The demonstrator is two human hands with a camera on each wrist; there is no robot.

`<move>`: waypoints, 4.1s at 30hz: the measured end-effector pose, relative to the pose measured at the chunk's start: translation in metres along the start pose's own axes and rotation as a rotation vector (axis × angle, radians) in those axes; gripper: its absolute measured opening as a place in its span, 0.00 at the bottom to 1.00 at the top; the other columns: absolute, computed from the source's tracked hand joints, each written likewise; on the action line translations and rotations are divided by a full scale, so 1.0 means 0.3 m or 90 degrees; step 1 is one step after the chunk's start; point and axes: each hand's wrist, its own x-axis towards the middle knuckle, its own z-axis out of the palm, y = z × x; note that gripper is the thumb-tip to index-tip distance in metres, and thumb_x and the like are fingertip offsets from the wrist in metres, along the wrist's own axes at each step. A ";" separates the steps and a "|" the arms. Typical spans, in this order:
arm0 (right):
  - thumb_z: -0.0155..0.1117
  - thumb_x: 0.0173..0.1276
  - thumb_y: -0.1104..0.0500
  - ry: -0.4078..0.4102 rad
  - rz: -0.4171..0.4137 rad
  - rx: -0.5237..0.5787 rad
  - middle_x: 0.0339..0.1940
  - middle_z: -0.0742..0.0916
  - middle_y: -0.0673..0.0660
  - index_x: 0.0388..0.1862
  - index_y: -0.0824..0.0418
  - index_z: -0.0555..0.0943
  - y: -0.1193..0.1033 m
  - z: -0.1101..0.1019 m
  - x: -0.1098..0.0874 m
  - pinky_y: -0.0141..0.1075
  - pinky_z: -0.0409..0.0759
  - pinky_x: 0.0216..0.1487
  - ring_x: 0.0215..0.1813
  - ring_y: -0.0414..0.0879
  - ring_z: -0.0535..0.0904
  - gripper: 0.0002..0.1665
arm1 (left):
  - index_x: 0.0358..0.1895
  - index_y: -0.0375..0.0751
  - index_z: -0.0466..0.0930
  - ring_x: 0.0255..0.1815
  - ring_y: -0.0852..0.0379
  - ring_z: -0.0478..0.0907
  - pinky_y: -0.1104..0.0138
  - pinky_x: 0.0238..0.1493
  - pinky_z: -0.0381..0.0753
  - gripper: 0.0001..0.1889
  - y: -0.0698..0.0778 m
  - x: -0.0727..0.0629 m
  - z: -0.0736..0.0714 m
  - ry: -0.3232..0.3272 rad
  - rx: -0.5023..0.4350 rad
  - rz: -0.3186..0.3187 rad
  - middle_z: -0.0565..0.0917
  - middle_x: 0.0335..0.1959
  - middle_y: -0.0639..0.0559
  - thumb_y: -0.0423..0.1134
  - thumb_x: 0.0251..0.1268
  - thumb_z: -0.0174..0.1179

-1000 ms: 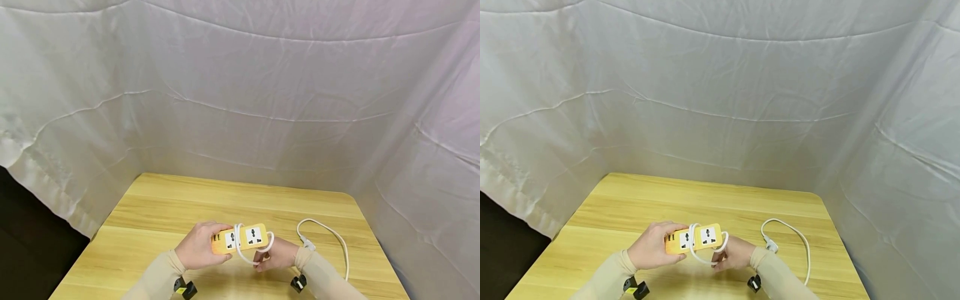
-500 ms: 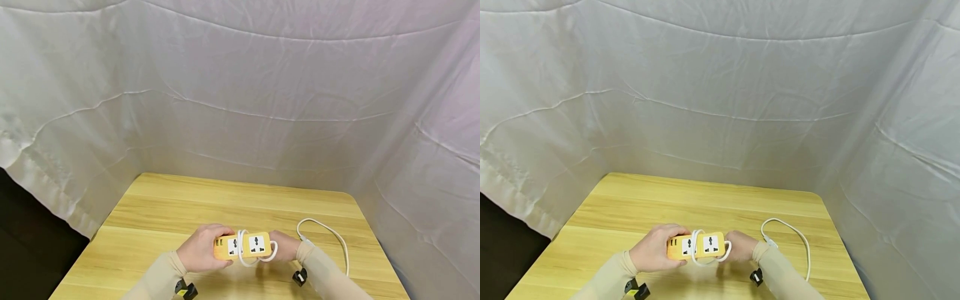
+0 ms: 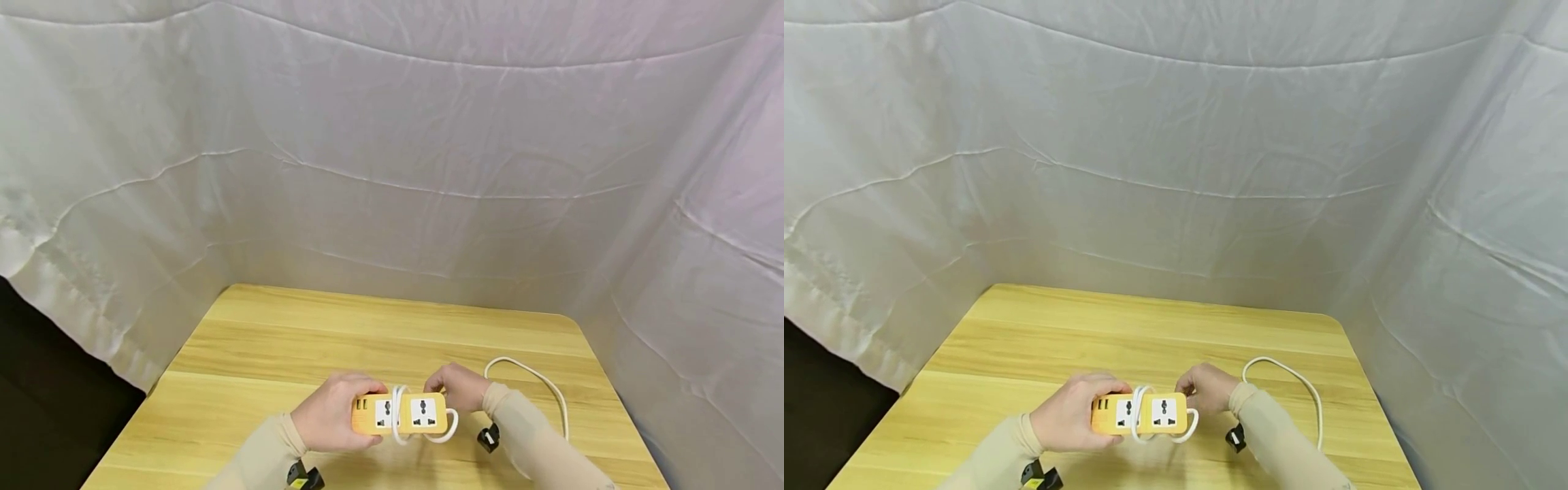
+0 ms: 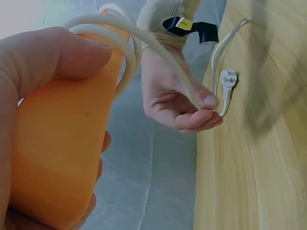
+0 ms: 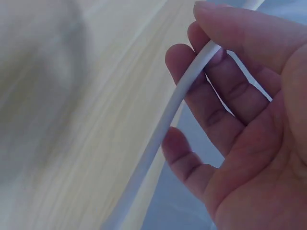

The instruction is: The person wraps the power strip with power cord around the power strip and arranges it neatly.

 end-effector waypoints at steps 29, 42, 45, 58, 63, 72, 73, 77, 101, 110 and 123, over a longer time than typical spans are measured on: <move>0.73 0.52 0.68 0.019 -0.027 -0.044 0.24 0.84 0.38 0.25 0.52 0.85 -0.046 -0.062 0.107 0.27 0.78 0.35 0.29 0.30 0.78 0.10 | 0.46 0.44 0.81 0.36 0.71 0.73 0.83 0.35 0.70 0.27 0.016 0.018 0.046 -0.052 -0.003 0.066 0.82 0.37 0.61 0.44 0.36 0.77; 0.74 0.50 0.66 0.030 -0.052 -0.104 0.23 0.84 0.38 0.24 0.49 0.83 -0.078 -0.089 0.126 0.26 0.77 0.32 0.28 0.29 0.76 0.12 | 0.45 0.44 0.81 0.37 0.71 0.73 0.83 0.37 0.70 0.27 0.013 0.019 0.059 -0.077 0.004 0.057 0.81 0.37 0.62 0.43 0.34 0.77; 0.74 0.51 0.65 0.038 -0.056 -0.115 0.23 0.82 0.36 0.23 0.48 0.83 -0.084 -0.096 0.128 0.26 0.77 0.33 0.28 0.29 0.76 0.11 | 0.45 0.44 0.81 0.37 0.71 0.73 0.83 0.38 0.70 0.27 0.011 0.019 0.059 -0.079 0.015 0.054 0.81 0.37 0.63 0.43 0.34 0.77; 0.70 0.54 0.68 0.032 -0.061 -0.120 0.24 0.83 0.39 0.25 0.49 0.82 -0.094 -0.113 0.131 0.26 0.77 0.34 0.30 0.29 0.78 0.13 | 0.45 0.44 0.81 0.40 0.70 0.75 0.79 0.44 0.73 0.27 -0.007 0.011 0.071 -0.113 0.059 0.031 0.81 0.38 0.64 0.44 0.35 0.76; 0.66 0.55 0.70 0.038 -0.077 -0.127 0.24 0.83 0.39 0.25 0.49 0.82 -0.100 -0.117 0.134 0.25 0.77 0.33 0.29 0.29 0.77 0.13 | 0.46 0.44 0.81 0.40 0.70 0.75 0.79 0.43 0.73 0.27 -0.016 0.010 0.076 -0.123 0.064 0.024 0.82 0.38 0.63 0.44 0.35 0.76; 0.69 0.54 0.66 0.066 -0.060 -0.145 0.24 0.83 0.36 0.26 0.48 0.84 -0.115 -0.124 0.132 0.26 0.77 0.31 0.27 0.29 0.77 0.11 | 0.48 0.42 0.81 0.41 0.68 0.76 0.76 0.44 0.76 0.28 -0.026 0.008 0.084 -0.140 0.069 -0.006 0.83 0.40 0.61 0.44 0.37 0.76; 0.70 0.54 0.65 0.069 -0.056 -0.146 0.24 0.83 0.36 0.25 0.48 0.84 -0.115 -0.125 0.132 0.26 0.77 0.31 0.27 0.29 0.77 0.10 | 0.48 0.42 0.81 0.41 0.68 0.77 0.76 0.44 0.76 0.28 -0.028 0.008 0.085 -0.141 0.068 -0.010 0.83 0.40 0.60 0.43 0.37 0.76; 0.70 0.55 0.64 0.077 -0.036 -0.151 0.23 0.82 0.35 0.25 0.47 0.83 -0.117 -0.128 0.130 0.26 0.77 0.31 0.27 0.29 0.77 0.10 | 0.49 0.41 0.81 0.41 0.69 0.76 0.77 0.43 0.75 0.29 -0.034 0.009 0.087 -0.141 0.071 -0.017 0.83 0.40 0.59 0.44 0.36 0.76; 0.72 0.54 0.61 0.166 -0.053 -0.188 0.21 0.80 0.34 0.23 0.47 0.81 -0.180 -0.165 0.124 0.28 0.75 0.30 0.25 0.30 0.74 0.09 | 0.45 0.46 0.82 0.34 0.71 0.74 0.76 0.38 0.75 0.25 -0.065 -0.003 0.097 -0.148 0.052 -0.113 0.80 0.34 0.67 0.43 0.37 0.76; 0.71 0.54 0.63 0.176 -0.074 -0.180 0.23 0.81 0.35 0.23 0.46 0.81 -0.222 -0.164 0.114 0.27 0.76 0.29 0.26 0.30 0.75 0.11 | 0.43 0.47 0.82 0.31 0.71 0.74 0.75 0.36 0.75 0.23 -0.074 -0.005 0.098 -0.134 0.044 -0.138 0.80 0.32 0.68 0.42 0.37 0.76; 0.71 0.55 0.63 0.190 -0.118 -0.191 0.25 0.81 0.38 0.24 0.50 0.82 -0.286 -0.153 0.096 0.24 0.75 0.30 0.28 0.30 0.74 0.08 | 0.44 0.44 0.82 0.33 0.68 0.75 0.72 0.37 0.77 0.23 -0.071 0.000 0.097 -0.101 0.077 -0.184 0.81 0.33 0.64 0.45 0.39 0.75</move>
